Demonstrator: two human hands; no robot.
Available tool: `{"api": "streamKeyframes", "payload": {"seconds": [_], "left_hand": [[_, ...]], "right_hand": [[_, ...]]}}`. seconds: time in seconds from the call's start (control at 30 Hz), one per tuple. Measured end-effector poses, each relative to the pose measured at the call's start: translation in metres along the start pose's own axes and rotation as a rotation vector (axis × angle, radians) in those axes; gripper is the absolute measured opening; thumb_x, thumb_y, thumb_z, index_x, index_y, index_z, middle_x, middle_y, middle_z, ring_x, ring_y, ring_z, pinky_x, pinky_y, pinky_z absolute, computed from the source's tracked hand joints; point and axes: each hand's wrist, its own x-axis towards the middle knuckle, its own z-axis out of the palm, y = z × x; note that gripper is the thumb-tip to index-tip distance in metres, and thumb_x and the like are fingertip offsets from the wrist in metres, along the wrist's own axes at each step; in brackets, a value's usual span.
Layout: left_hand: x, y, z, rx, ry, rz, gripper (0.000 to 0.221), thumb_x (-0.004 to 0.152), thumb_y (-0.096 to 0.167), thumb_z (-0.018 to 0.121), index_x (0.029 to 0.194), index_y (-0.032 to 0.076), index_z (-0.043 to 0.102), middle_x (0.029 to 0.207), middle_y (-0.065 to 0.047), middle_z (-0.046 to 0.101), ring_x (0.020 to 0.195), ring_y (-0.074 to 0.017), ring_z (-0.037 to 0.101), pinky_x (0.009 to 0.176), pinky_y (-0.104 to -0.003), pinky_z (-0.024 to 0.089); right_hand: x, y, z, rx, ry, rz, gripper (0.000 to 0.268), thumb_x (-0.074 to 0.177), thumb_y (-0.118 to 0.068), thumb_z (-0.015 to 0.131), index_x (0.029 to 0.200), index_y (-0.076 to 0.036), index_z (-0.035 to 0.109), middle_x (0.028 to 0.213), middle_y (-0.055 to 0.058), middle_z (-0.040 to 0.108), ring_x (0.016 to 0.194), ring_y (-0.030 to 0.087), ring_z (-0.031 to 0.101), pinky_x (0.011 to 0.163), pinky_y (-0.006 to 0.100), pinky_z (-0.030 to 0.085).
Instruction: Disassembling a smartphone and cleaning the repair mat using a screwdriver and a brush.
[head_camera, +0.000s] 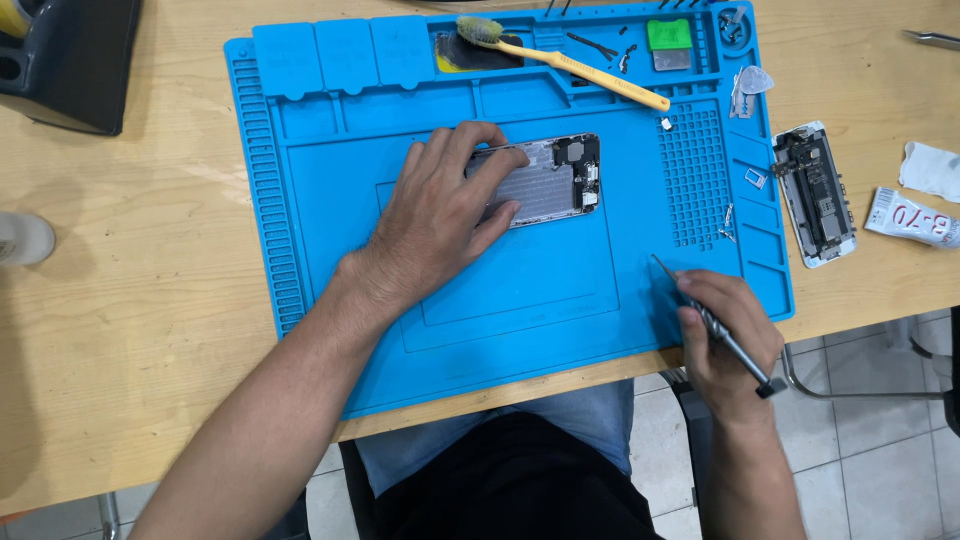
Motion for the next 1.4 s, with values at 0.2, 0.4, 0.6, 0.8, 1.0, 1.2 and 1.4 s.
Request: {"api": "streamKeyframes", "payload": {"seconds": [0.2,0.4,0.6,0.8,1.0,1.2,1.4], "left_hand": [[-0.001,-0.002,0.003,0.004,-0.013,0.004,0.045,0.096,0.022,0.081,0.131,0.008,0.058,0.128,-0.014,0.053,0.102,-0.0296,0.054,0.075,-0.042,0.047],[-0.001,-0.001,0.003,-0.007,-0.020,-0.004,0.042,0.096,0.021,0.080,0.130,0.008,0.059,0.128,-0.014,0.053,0.102,-0.0296,0.054,0.076,-0.043,0.047],[-0.001,-0.002,0.004,-0.019,-0.013,0.000,0.042,0.096,0.021,0.080,0.129,0.008,0.059,0.127,-0.014,0.054,0.102,-0.0299,0.055,0.076,-0.042,0.046],[-0.001,-0.002,0.005,0.001,-0.015,0.003,0.042,0.095,0.021,0.081,0.129,0.008,0.060,0.127,-0.014,0.053,0.101,-0.0304,0.055,0.074,-0.043,0.046],[-0.001,-0.002,0.004,-0.001,-0.013,0.008,0.041,0.095,0.020,0.081,0.128,0.008,0.059,0.127,-0.014,0.053,0.101,-0.0307,0.055,0.074,-0.043,0.045],[-0.001,-0.001,0.004,-0.008,-0.015,0.004,0.039,0.096,0.022,0.079,0.127,0.008,0.060,0.128,-0.014,0.053,0.101,-0.0306,0.056,0.074,-0.043,0.046],[-0.001,-0.002,0.004,-0.011,-0.022,0.002,0.039,0.095,0.022,0.080,0.126,0.008,0.060,0.127,-0.014,0.054,0.101,-0.0305,0.056,0.073,-0.043,0.045]], "right_hand": [[-0.016,-0.020,0.012,0.038,-0.103,-0.187,0.025,0.101,-0.014,0.058,0.110,0.007,0.068,0.114,0.027,0.067,0.104,0.041,0.070,0.099,0.052,0.062],[-0.016,-0.022,0.009,0.016,-0.149,-0.199,0.023,0.101,-0.013,0.059,0.109,0.006,0.069,0.113,0.025,0.069,0.105,0.036,0.069,0.103,0.053,0.059],[-0.012,-0.025,0.006,-0.005,-0.181,-0.263,0.022,0.100,-0.014,0.059,0.106,0.006,0.067,0.109,0.025,0.068,0.102,0.036,0.070,0.102,0.054,0.061],[-0.012,-0.026,0.002,-0.019,-0.229,-0.321,0.020,0.098,-0.012,0.062,0.110,0.004,0.066,0.111,0.025,0.067,0.101,0.036,0.070,0.102,0.057,0.060],[-0.008,-0.026,0.000,-0.015,-0.231,-0.342,0.020,0.098,-0.011,0.064,0.111,0.004,0.065,0.110,0.027,0.066,0.099,0.036,0.070,0.101,0.057,0.061],[-0.005,-0.018,0.012,-0.078,-0.198,-0.331,0.020,0.099,-0.011,0.065,0.112,0.005,0.067,0.114,0.026,0.068,0.104,0.037,0.069,0.095,0.052,0.061],[0.000,-0.020,0.019,-0.064,-0.154,-0.338,0.018,0.099,-0.011,0.064,0.108,0.004,0.068,0.111,0.026,0.069,0.100,0.036,0.069,0.090,0.052,0.060]]}}
